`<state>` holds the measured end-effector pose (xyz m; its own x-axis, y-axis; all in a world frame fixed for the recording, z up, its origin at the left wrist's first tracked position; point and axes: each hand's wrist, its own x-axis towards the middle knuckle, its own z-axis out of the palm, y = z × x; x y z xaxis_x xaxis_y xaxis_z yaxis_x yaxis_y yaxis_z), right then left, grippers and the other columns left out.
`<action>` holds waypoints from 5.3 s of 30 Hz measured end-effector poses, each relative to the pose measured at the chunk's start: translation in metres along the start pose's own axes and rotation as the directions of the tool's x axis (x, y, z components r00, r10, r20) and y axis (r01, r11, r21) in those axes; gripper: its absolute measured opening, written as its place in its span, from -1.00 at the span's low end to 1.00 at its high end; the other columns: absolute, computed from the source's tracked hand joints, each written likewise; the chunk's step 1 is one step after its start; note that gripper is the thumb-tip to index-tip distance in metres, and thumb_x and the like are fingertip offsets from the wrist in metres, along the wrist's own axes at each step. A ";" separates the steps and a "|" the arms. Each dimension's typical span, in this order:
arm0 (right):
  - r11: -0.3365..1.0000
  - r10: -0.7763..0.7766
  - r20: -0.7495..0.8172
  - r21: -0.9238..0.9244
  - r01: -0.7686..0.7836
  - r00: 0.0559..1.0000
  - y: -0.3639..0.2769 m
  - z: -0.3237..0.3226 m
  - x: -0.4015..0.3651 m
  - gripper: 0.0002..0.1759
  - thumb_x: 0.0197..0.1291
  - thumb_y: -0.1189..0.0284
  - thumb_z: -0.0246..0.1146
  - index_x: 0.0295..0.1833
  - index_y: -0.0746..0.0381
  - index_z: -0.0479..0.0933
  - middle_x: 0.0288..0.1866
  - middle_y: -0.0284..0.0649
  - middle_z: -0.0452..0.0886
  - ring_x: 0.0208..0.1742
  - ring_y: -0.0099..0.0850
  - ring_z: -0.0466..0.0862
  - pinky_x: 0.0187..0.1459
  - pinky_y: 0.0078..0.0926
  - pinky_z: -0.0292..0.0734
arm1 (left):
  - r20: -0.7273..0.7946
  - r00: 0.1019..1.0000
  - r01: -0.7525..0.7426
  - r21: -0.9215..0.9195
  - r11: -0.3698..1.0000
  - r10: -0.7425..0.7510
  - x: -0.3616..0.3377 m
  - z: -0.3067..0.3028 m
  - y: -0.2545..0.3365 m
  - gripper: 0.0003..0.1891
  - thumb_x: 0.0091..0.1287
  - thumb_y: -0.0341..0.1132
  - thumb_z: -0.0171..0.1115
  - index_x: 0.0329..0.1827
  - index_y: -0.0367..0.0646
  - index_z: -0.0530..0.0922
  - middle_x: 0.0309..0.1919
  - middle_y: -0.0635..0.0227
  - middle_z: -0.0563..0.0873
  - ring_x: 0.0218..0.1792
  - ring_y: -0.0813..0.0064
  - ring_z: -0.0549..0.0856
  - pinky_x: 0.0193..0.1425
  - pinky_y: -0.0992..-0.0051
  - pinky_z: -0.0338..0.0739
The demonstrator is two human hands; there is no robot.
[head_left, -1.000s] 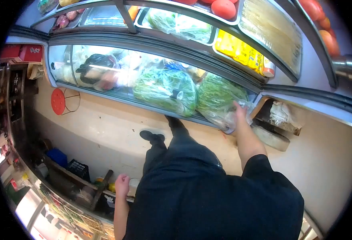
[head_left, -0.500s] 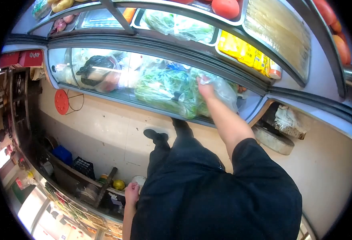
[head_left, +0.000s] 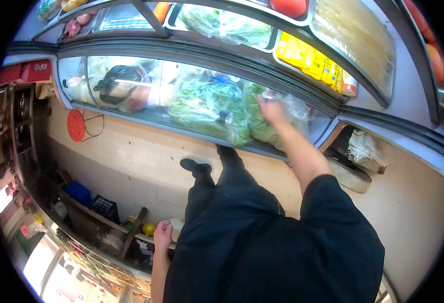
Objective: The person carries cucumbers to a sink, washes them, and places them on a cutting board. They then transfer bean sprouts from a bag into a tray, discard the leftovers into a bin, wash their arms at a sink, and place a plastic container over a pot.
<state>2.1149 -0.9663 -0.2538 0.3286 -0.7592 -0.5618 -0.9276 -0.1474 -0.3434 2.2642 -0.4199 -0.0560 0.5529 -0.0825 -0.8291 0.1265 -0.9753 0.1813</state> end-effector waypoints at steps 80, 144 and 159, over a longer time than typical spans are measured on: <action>0.433 0.162 0.332 -0.870 0.236 0.929 0.161 0.035 -0.112 -0.65 0.18 0.30 0.06 0.02 0.10 0.63 0.04 -0.20 0.63 0.14 -0.14 0.53 0.11 -0.03 0.29 | 0.030 0.996 -0.087 0.084 0.993 0.085 0.019 0.011 -0.053 -0.73 0.22 -0.30 0.21 -0.13 -0.31 0.56 -0.31 0.14 0.70 -0.24 0.38 0.68 -0.09 0.44 0.53; -0.273 0.854 0.462 0.790 -0.549 0.240 0.631 0.456 -1.045 -0.66 0.18 0.20 0.04 -0.18 0.17 0.63 -0.10 -0.06 0.63 -0.04 -0.06 0.59 0.02 -0.15 0.47 | 0.714 0.192 -0.144 -0.658 -0.739 -0.673 -0.421 1.094 -0.009 -0.64 0.25 -0.02 0.06 -0.24 -0.10 0.66 -0.13 0.15 0.67 -0.07 0.10 0.62 0.05 0.21 0.49; -0.512 0.830 0.552 0.812 -0.280 0.084 1.123 0.375 -1.178 -0.72 0.05 0.30 0.19 -0.28 0.29 0.65 -0.43 -0.15 0.67 -0.42 -0.31 0.66 -0.30 -0.36 0.55 | 0.898 0.403 -0.397 -0.001 -0.918 -0.175 -0.663 1.349 -0.042 -0.63 0.14 -0.08 0.10 -0.20 -0.16 0.67 -0.14 0.04 0.67 -0.07 0.07 0.64 0.05 0.21 0.51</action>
<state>0.7529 0.0002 -0.2596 -0.6441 0.1636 -0.7472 0.5268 0.8032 -0.2782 0.7809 -0.6012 -0.2269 -0.5387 -0.0466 -0.8412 -0.3349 0.9280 0.1631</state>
